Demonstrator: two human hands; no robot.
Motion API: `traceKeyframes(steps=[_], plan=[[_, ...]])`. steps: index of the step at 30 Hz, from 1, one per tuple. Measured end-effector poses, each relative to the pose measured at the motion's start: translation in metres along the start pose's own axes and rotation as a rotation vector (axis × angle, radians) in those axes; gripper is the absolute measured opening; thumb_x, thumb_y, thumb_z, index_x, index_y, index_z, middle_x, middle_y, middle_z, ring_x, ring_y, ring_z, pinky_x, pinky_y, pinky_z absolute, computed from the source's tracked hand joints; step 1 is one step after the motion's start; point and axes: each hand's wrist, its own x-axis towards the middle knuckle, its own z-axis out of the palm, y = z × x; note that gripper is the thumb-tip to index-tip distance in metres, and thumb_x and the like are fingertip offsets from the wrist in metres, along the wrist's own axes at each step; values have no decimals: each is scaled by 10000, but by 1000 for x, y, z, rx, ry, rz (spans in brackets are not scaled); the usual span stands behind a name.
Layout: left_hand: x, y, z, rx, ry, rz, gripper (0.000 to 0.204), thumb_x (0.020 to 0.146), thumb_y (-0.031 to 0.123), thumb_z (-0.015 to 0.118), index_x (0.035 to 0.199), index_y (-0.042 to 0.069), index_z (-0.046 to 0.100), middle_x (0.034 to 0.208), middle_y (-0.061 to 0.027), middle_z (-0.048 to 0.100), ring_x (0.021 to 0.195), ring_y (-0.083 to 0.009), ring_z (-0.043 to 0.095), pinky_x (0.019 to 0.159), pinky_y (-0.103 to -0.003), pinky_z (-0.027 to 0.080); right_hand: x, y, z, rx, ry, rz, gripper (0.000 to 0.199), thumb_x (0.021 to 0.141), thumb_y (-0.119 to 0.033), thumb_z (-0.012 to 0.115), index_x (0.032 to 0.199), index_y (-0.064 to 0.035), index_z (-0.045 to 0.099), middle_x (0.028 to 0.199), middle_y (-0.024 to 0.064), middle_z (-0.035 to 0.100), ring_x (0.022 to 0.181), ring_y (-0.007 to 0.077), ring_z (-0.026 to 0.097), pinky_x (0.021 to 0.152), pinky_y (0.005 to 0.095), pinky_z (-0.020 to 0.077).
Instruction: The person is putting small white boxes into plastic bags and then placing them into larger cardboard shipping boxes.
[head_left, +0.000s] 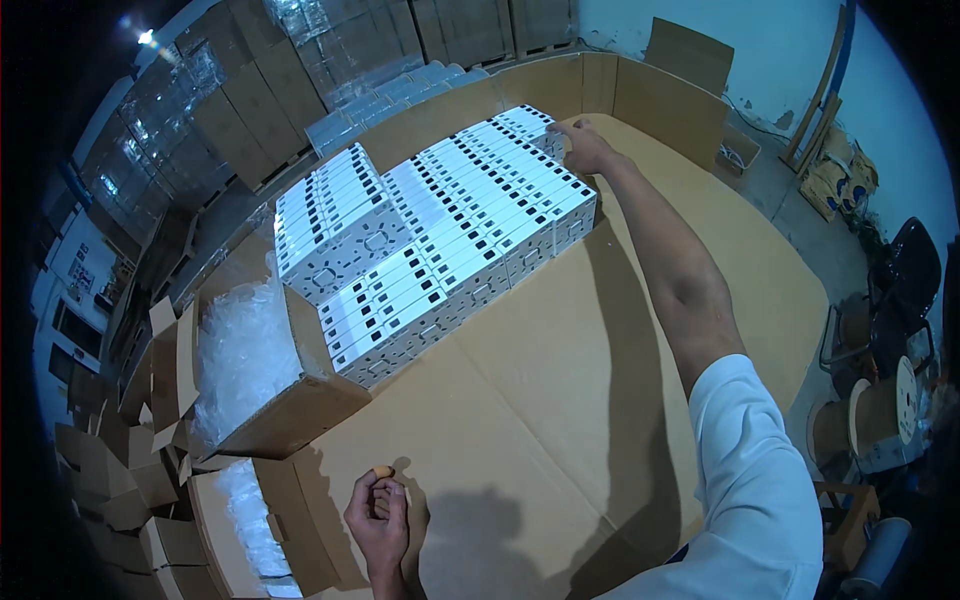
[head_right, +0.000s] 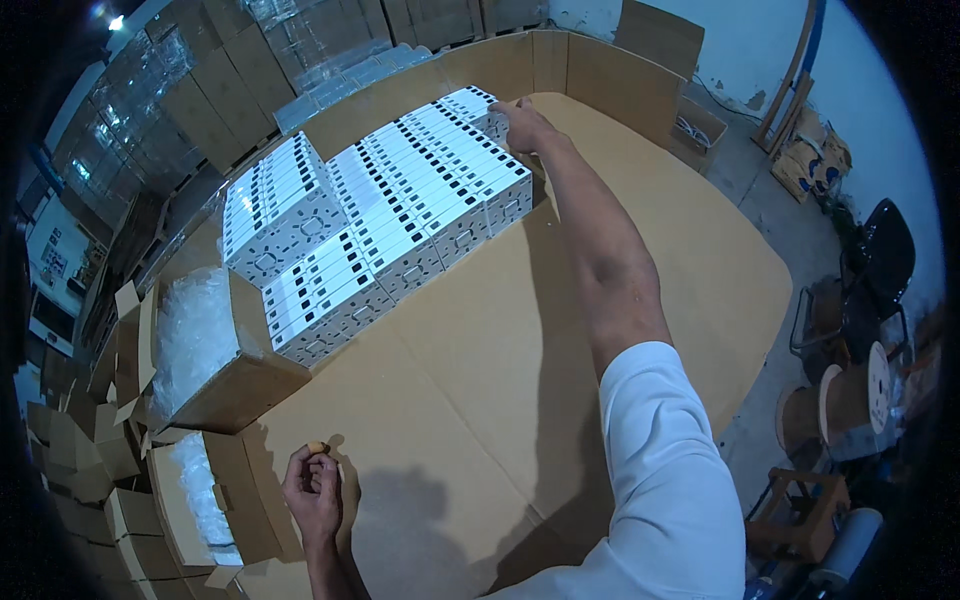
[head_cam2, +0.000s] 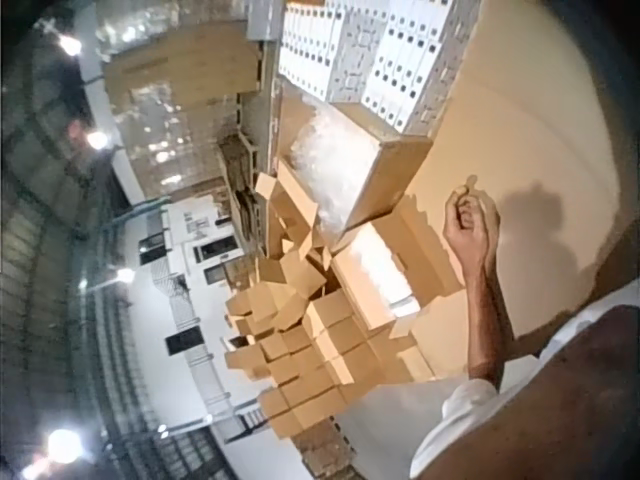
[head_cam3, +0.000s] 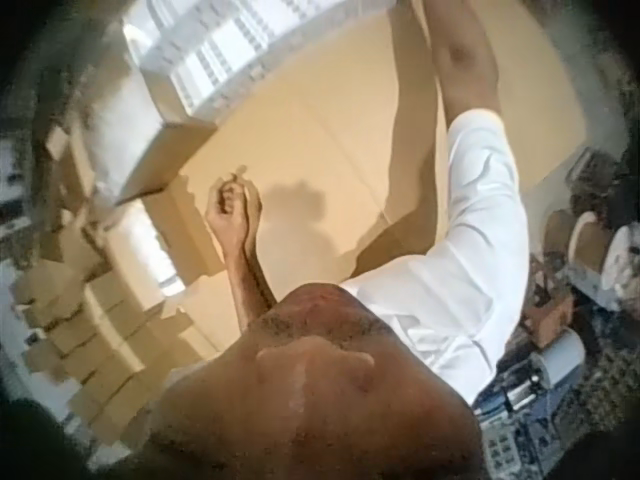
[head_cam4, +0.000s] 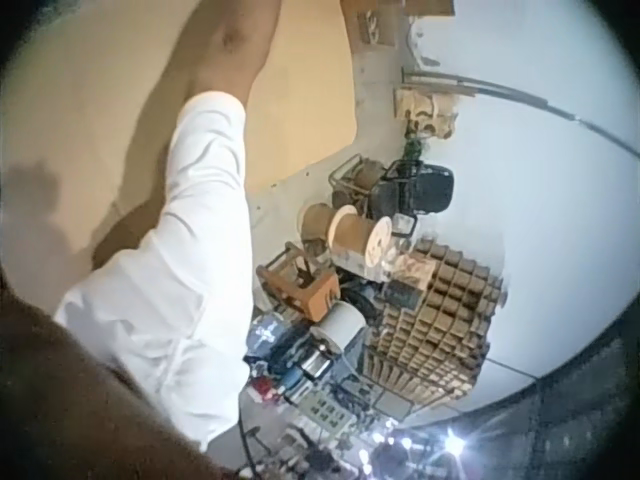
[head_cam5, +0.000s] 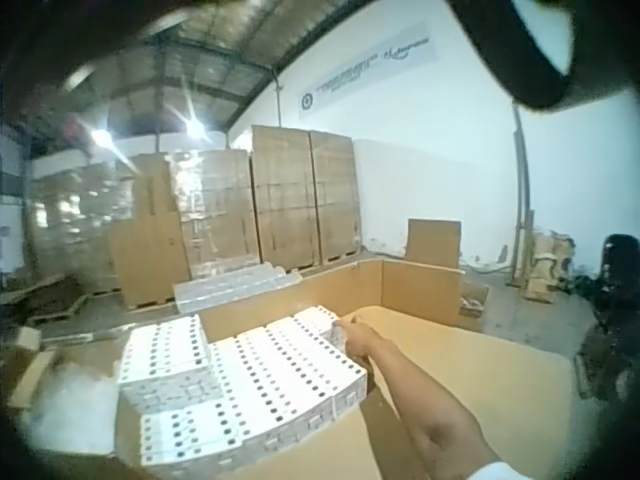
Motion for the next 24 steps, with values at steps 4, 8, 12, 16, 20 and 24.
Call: traceKeyframes(steps=[4, 8, 12, 16, 20, 24], plan=[[5, -2, 2, -12, 4, 10, 211, 914, 60, 653, 1110, -12, 620, 843, -6, 622, 728, -35, 528, 606, -169, 413, -4, -7, 2, 110, 108, 29, 655, 772, -12, 730, 1353, -188, 485, 1425, 205, 415, 1305, 400, 464, 1081, 441, 419], [8, -12, -4, -17, -4, 24, 202, 917, 60, 649, 1104, -13, 622, 838, -4, 617, 712, -33, 522, 602, -169, 411, -13, -6, 20, 157, 219, -6, 482, 828, -80, 711, 1270, -143, 529, 1291, 195, 532, 1263, 389, 497, 1047, 444, 434], [5, -11, -16, 26, 4, 19, 199, 918, 57, 646, 1102, -15, 625, 830, -2, 610, 692, -34, 519, 596, -174, 409, -25, -16, 33, 104, 202, -38, 310, 867, -95, 676, 1173, -115, 627, 1218, 149, 576, 1145, 367, 560, 995, 445, 456], [6, -29, -29, -19, -2, -1, 216, 862, 13, 653, 1071, -39, 645, 818, -53, 659, 712, -95, 583, 687, -245, 484, -44, 7, 20, 156, 428, -45, 267, 875, -70, 612, 1140, -99, 620, 1133, 161, 594, 1077, 366, 583, 919, 460, 469], [0, -25, -59, 30, -1, 53, 220, 861, 36, 660, 1074, -19, 655, 823, -51, 662, 737, -100, 595, 706, -258, 490, -133, 14, 0, -11, 609, -83, 259, 861, -65, 601, 1118, -88, 621, 1078, 168, 616, 1036, 375, 597, 887, 461, 476], [-16, -33, -94, -9, -44, 116, 209, 872, 46, 661, 1068, -25, 650, 824, -50, 663, 734, -95, 603, 696, -252, 492, -268, -14, -16, -11, 537, -38, 284, 833, -37, 646, 1115, -65, 631, 1060, 169, 640, 1025, 366, 612, 890, 446, 485]])
